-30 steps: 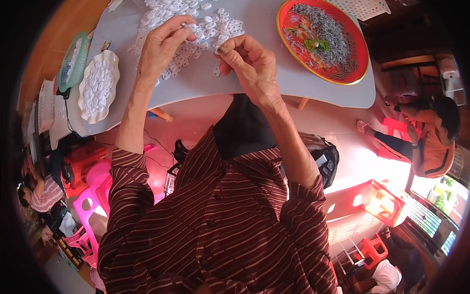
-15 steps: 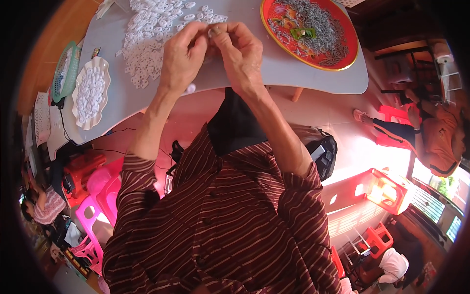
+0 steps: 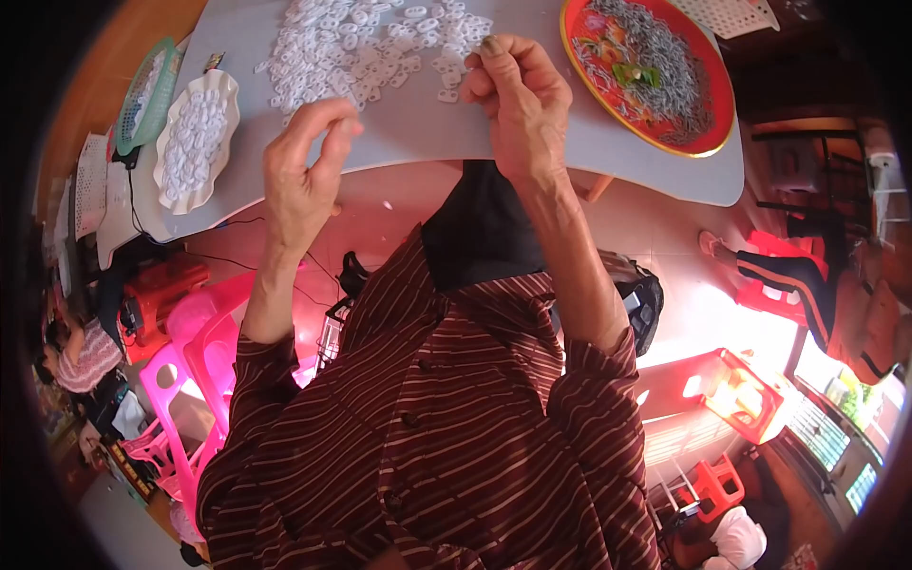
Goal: Manually assembling small white circular plastic parts on a table.
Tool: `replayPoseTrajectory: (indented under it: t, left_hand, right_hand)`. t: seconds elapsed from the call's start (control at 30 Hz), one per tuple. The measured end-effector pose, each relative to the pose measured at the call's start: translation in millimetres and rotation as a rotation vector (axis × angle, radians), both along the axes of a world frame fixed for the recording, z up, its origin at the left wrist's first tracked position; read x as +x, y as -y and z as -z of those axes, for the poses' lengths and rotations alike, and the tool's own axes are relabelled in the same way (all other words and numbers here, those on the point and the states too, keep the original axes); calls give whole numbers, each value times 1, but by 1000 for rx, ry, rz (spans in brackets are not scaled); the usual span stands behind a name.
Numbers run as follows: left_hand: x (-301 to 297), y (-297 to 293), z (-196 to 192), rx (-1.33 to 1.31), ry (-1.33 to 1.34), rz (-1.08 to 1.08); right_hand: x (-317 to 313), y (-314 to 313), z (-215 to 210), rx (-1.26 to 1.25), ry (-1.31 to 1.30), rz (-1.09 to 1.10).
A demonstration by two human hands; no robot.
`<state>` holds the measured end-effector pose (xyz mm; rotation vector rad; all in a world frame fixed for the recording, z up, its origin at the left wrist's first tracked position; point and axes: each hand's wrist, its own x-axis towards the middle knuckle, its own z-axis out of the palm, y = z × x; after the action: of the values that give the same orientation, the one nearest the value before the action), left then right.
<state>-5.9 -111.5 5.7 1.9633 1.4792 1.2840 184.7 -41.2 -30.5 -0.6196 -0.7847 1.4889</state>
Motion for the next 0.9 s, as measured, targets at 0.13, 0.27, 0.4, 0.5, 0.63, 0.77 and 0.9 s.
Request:
replayPoseTrajectory:
  t: [0.13, 0.27, 0.4, 0.5, 0.63, 0.77, 0.9]
  left_hand:
    - [-4, -18, 10, 87, -42, -64]
    - [-6, -55, 13, 242, -292, -122]
    - [7, -80, 21, 250, -427, -164]
    - [15, -90, 28, 262, -510, -151]
    - [12, -97, 32, 210, -487, -108]
    - [12, -98, 29, 234, -350, -105]
    - [23, -76, 2, -387, 497, 31]
  right_hand:
    - [-1, 5, -3, -18, 20, -1]
    - [-1, 3, -3, -7, 16, -31]
    - [0, 3, -2, 1, 118, -24]
    - [-1, 3, -3, 19, 139, -14]
    - [1, 2, -1, 14, 115, -21]
    - [-1, 3, -3, 16, 73, -44]
    - [2, 2, -1, 12, 81, -36]
